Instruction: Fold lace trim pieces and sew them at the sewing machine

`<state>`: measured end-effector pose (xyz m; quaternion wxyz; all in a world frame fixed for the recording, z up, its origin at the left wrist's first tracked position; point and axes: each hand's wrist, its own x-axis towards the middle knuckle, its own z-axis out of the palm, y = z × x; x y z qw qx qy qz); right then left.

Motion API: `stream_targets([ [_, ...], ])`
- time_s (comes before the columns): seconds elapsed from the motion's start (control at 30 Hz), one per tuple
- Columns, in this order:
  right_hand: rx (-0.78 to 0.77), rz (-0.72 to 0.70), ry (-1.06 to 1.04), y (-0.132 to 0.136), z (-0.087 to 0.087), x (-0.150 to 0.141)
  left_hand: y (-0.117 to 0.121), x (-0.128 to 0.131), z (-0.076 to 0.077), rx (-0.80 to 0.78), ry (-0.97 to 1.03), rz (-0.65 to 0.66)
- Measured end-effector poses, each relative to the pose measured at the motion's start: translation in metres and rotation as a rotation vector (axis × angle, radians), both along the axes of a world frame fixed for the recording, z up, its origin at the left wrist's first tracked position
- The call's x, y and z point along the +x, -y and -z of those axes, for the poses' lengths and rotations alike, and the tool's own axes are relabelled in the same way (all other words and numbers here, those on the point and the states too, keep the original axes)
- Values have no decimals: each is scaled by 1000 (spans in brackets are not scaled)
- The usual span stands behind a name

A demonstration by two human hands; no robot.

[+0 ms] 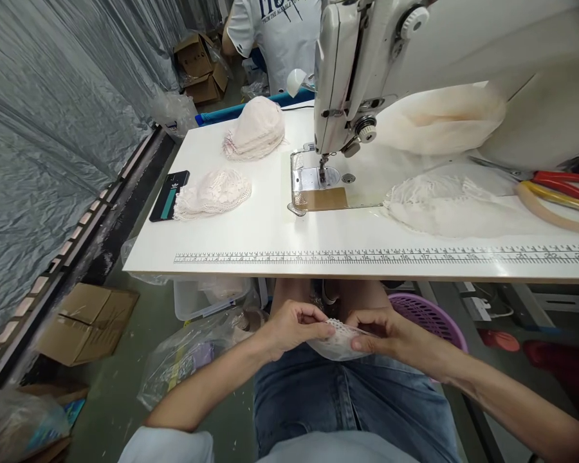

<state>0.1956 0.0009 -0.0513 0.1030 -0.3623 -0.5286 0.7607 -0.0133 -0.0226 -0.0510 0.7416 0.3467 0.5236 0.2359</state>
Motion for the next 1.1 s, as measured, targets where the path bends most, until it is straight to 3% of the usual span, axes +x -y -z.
stream_targets([
  [0.13,-111,-65,-42,-2,4,13,-2,-7,-2,-96,54,5],
  [0.37,-88,-132,-64,-5,6,29,-5,-4,2,-154,73,60],
  [0.63,-25,-36,-45,-1,9,6,-14,11,-3,-2,-23,153],
  [0.83,3,29,15,2,16,7,-12,8,-8,66,-129,203],
  [1.1,211,125,37,7,17,8,-8,8,-4,158,-188,189],
])
